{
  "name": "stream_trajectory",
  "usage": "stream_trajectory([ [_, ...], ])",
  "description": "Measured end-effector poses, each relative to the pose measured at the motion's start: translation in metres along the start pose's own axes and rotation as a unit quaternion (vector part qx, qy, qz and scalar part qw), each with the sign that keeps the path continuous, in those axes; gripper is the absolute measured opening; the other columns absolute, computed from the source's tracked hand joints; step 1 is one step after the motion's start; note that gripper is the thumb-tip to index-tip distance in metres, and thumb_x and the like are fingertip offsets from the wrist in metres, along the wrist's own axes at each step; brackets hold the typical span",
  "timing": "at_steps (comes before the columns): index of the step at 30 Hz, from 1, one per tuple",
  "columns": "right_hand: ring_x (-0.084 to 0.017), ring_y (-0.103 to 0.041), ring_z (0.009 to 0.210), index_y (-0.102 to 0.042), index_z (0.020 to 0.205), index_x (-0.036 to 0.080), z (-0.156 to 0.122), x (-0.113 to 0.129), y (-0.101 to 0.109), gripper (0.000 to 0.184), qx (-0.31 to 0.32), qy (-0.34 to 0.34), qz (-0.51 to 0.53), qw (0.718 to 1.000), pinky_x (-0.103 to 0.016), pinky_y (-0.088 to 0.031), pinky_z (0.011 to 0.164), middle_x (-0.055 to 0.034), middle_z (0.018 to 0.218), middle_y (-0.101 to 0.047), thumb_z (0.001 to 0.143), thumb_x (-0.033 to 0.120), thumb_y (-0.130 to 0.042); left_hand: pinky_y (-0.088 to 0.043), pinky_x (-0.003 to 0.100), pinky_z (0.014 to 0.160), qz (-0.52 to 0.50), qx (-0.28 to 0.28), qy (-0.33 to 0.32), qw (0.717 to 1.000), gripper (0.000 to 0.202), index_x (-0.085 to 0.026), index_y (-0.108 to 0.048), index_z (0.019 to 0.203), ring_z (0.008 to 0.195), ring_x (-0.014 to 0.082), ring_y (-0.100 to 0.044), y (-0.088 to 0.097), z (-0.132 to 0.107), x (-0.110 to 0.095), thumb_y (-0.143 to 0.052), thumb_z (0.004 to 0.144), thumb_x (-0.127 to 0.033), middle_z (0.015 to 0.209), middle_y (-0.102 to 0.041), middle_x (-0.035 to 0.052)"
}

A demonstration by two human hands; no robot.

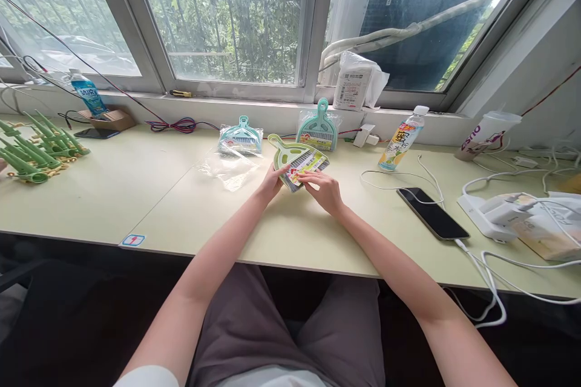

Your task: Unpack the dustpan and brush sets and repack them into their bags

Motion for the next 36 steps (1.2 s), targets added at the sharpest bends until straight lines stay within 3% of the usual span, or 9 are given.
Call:
stream_trajectory([
  [4, -0.018, -0.065, 0.109, -0.073, 0.098, 0.033, -0.001, 0.002, -0.005, 0.025, 0.018, 0.002, 0.016, 1.0, -0.041, -0.039, 0.11, 0.0055, 0.108, -0.072, 0.089, 0.021, -0.053, -0.047, 0.04, 0.096, 0.007, 0.007, -0.011, 1.0, 0.07, -0.019, -0.046, 0.131, 0.103, 0.0241, -0.063, 0.003, 0.0, 0.003, -0.075, 0.067, -0.016, 0.109, -0.067, 0.0082],
  [11, -0.02, -0.064, 0.109, -0.071, 0.106, 0.037, 0.0, 0.01, -0.003, 0.024, 0.025, -0.047, 0.006, 0.999, -0.041, -0.046, 0.103, 0.0059, 0.114, -0.07, 0.09, 0.033, -0.053, -0.042, 0.046, 0.102, 0.01, -0.003, -0.02, 1.0, 0.075, -0.019, -0.045, 0.131, 0.11, 0.0277, -0.061, 0.006, 0.001, 0.005, -0.073, 0.062, -0.01, 0.109, -0.067, 0.0078],
  [15, -0.024, -0.045, 0.131, -0.062, 0.123, 0.032, 0.005, 0.002, 0.004, 0.038, -0.073, -0.128, 0.057, 0.987, -0.045, -0.038, 0.11, -0.0011, 0.141, -0.051, 0.088, 0.043, -0.053, -0.04, 0.048, 0.106, 0.012, 0.009, -0.025, 1.0, 0.075, -0.02, -0.046, 0.131, 0.116, 0.0297, -0.057, 0.004, 0.0, 0.001, -0.074, 0.062, -0.013, 0.115, -0.065, 0.0083],
  [17, -0.025, -0.037, 0.137, -0.05, 0.135, 0.028, 0.005, -0.009, 0.004, 0.055, -0.135, -0.215, 0.125, 0.959, -0.045, -0.036, 0.11, -0.0065, 0.15, -0.037, 0.085, 0.049, -0.055, -0.039, 0.049, 0.107, 0.012, 0.007, -0.029, 0.999, 0.078, -0.021, -0.045, 0.132, 0.119, 0.0298, -0.055, 0.004, 0.0, 0.0, -0.074, 0.06, -0.012, 0.118, -0.064, 0.0081],
  [20, -0.024, -0.04, 0.136, -0.028, 0.146, 0.029, 0.001, -0.025, -0.002, 0.077, -0.148, -0.356, 0.262, 0.885, -0.042, -0.042, 0.106, -0.0111, 0.155, -0.027, 0.08, 0.054, -0.06, -0.038, 0.049, 0.107, 0.014, 0.002, -0.029, 0.999, 0.083, -0.023, -0.041, 0.134, 0.121, 0.0294, -0.054, 0.005, 0.001, 0.001, -0.075, 0.059, -0.011, 0.122, -0.062, 0.0077],
  [23, -0.021, -0.044, 0.134, -0.024, 0.144, 0.034, -0.004, -0.031, -0.009, 0.078, -0.157, -0.428, 0.355, 0.816, -0.039, -0.046, 0.103, -0.0093, 0.154, -0.03, 0.078, 0.05, -0.064, -0.039, 0.049, 0.106, 0.017, 0.011, -0.015, 1.0, 0.085, -0.023, -0.039, 0.136, 0.12, 0.0298, -0.055, 0.005, 0.001, 0.002, -0.076, 0.06, -0.013, 0.12, -0.063, 0.0083],
  [28, -0.021, -0.066, 0.106, -0.057, 0.105, 0.023, 0.0, -0.023, -0.015, 0.037, -0.095, -0.393, 0.502, 0.764, -0.039, -0.054, 0.094, -0.0062, 0.114, -0.068, 0.075, 0.038, -0.072, -0.04, 0.049, 0.105, 0.037, 0.049, -0.013, 0.998, 0.084, -0.022, -0.042, 0.135, 0.119, 0.0304, -0.054, 0.001, -0.002, 0.0, -0.079, 0.06, -0.016, 0.118, -0.064, 0.0088],
  [31, -0.019, -0.07, 0.095, -0.058, 0.093, 0.021, 0.003, -0.019, -0.014, 0.026, -0.104, -0.388, 0.531, 0.745, -0.036, -0.057, 0.091, -0.0032, 0.099, -0.072, 0.073, 0.028, -0.074, -0.04, 0.049, 0.104, 0.048, 0.046, -0.012, 0.998, 0.086, -0.022, -0.043, 0.136, 0.119, 0.0312, -0.055, -0.002, -0.004, -0.003, -0.08, 0.059, -0.017, 0.118, -0.064, 0.0094],
  [36, -0.019, -0.07, 0.094, -0.06, 0.092, 0.02, 0.004, -0.018, -0.011, 0.02, -0.106, -0.392, 0.546, 0.732, -0.035, -0.057, 0.091, -0.0032, 0.095, -0.073, 0.076, 0.024, -0.072, -0.041, 0.047, 0.103, 0.055, 0.063, -0.023, 0.996, 0.086, -0.023, -0.044, 0.136, 0.12, 0.032, -0.054, -0.006, -0.005, -0.008, -0.08, 0.059, -0.019, 0.126, -0.061, 0.01],
])
Point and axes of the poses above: each hand's wrist, its own z-axis towards the middle knuckle, its own y-axis out of the back of the hand, x = y × z, the point moved 1 cm from there along z, towards the middle knuckle
